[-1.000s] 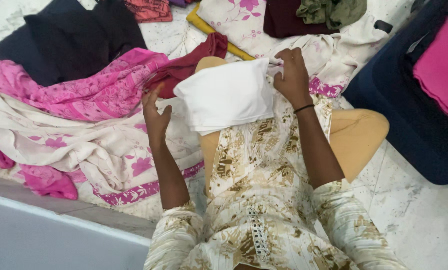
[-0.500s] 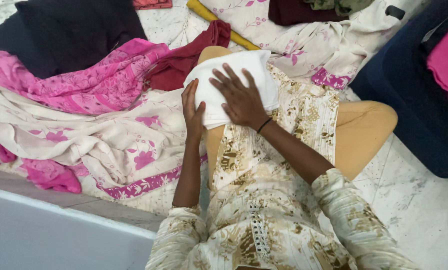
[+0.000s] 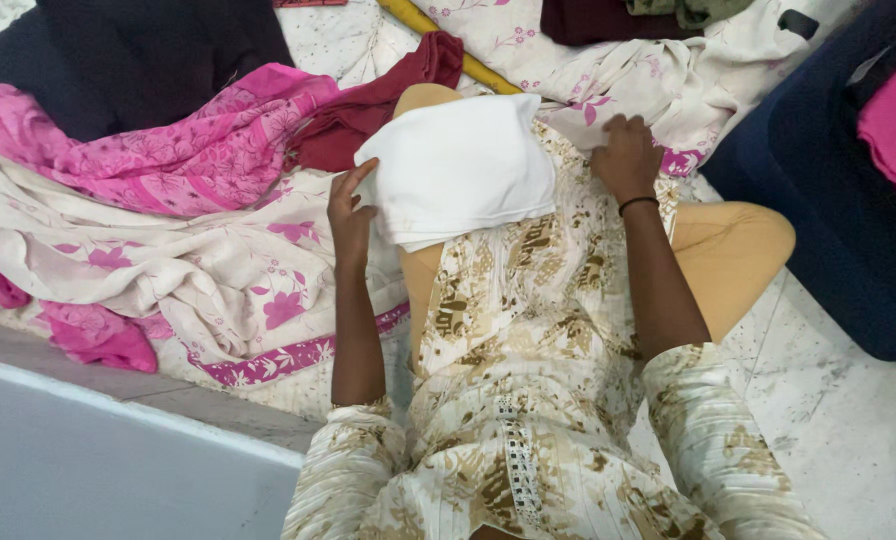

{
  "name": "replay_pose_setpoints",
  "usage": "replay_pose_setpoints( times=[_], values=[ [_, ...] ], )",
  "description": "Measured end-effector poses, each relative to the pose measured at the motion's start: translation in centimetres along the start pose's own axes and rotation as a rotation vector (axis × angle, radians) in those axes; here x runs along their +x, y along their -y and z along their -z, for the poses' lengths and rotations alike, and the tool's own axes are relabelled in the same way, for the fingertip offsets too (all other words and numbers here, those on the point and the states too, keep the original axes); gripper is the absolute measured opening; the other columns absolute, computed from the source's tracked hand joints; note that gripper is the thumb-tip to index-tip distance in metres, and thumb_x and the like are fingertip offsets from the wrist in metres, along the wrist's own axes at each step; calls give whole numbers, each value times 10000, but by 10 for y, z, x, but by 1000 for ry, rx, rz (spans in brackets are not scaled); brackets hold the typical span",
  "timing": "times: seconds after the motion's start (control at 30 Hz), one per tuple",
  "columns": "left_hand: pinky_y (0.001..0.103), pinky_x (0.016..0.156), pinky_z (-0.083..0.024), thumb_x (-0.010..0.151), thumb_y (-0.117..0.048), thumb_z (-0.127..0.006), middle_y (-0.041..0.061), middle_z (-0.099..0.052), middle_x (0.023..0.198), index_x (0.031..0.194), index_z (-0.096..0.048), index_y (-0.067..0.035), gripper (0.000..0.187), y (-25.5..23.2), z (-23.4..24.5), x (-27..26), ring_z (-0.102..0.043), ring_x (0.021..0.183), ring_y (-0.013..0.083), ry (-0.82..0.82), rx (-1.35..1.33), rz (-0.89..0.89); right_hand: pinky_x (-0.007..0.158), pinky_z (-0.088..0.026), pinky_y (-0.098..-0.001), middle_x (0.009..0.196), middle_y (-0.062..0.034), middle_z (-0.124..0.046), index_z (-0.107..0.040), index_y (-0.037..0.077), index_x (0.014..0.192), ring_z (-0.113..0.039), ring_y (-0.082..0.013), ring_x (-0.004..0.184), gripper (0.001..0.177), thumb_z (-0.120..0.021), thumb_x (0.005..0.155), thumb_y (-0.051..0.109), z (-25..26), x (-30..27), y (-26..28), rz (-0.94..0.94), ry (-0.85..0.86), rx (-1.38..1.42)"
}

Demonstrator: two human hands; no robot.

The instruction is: The person sits on the floor and folds several items of clothing by hand, including a white shirt and a dark red top, then places a folded white item into a suitcase.

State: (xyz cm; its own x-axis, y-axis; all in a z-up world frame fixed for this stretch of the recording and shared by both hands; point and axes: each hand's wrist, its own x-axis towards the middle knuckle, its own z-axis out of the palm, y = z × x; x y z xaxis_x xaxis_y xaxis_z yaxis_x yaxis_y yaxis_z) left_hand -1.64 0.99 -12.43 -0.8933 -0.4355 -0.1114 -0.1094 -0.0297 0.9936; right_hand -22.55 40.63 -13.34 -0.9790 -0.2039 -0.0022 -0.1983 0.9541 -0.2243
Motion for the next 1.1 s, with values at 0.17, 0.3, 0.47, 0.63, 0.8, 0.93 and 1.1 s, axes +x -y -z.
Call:
replay_pose_setpoints(
  times=[0.17, 0.3, 0.47, 0.63, 0.8, 0.93, 1.1],
  values=[
    [407, 1239, -385, 654, 51, -592, 103, -557, 1466, 1418, -678, -206, 810, -47, -17, 3, -500, 1442, 283, -23, 285, -198, 897, -475, -483, 1202, -176, -573, -579, 50, 1276, -594, -329, 1104, 492, -631, 787, 37, 41, 0, 104, 272, -191, 275],
    [550, 1203, -294, 683, -50, -737, 149, -362, 1575, 1517, -508, -159, 871, -59, -64, 15, -268, 1509, 382, 120, 517, -405, 1085, -413, -506, 1443, -137, -541, -507, 139, 1490, -500, -353, 1368, 682, -621, 820, 95, 42, -26, 201, 550, -175, 421],
    [591, 1192, -239, 838, -176, -766, 73, -332, 1653, 1515, -498, -202, 728, -43, -94, -1, -193, 1574, 376, -36, 780, -409, 1213, -200, -566, 1644, -137, -380, -450, 218, 1559, -255, -360, 1560, 706, -586, 866, 219, 47, -59, 225, 593, -111, 317],
    [536, 1234, -240, 841, -214, -753, 33, -415, 1612, 1513, -513, -233, 714, -38, -90, -8, -264, 1568, 348, -59, 680, -402, 1248, -141, -549, 1681, -96, -334, -417, 184, 1591, -200, -304, 1594, 703, -532, 903, 275, 48, -68, 224, 529, -65, 287],
    [519, 1238, -242, 824, -200, -767, 11, -437, 1626, 1508, -534, -240, 723, -40, -89, -11, -278, 1578, 339, -68, 630, -398, 1253, -140, -552, 1684, -105, -325, -371, 86, 1598, -197, -299, 1597, 723, -544, 924, 282, 46, -68, 223, 549, -109, 308],
    [527, 1230, -233, 804, -215, -777, 18, -429, 1627, 1497, -542, -232, 732, -44, -87, -12, -263, 1573, 345, -31, 614, -362, 1249, -145, -547, 1679, -110, -323, -373, 84, 1587, -193, -301, 1592, 739, -569, 897, 262, 45, -68, 221, 551, -91, 288],
    [542, 1204, -232, 812, -252, -789, 26, -426, 1621, 1498, -536, -225, 732, -45, -86, -12, -259, 1567, 347, -24, 627, -369, 1245, -144, -545, 1675, -115, -326, -374, 91, 1586, -195, -305, 1589, 732, -569, 901, 261, 43, -69, 220, 562, -111, 281]
  ],
)
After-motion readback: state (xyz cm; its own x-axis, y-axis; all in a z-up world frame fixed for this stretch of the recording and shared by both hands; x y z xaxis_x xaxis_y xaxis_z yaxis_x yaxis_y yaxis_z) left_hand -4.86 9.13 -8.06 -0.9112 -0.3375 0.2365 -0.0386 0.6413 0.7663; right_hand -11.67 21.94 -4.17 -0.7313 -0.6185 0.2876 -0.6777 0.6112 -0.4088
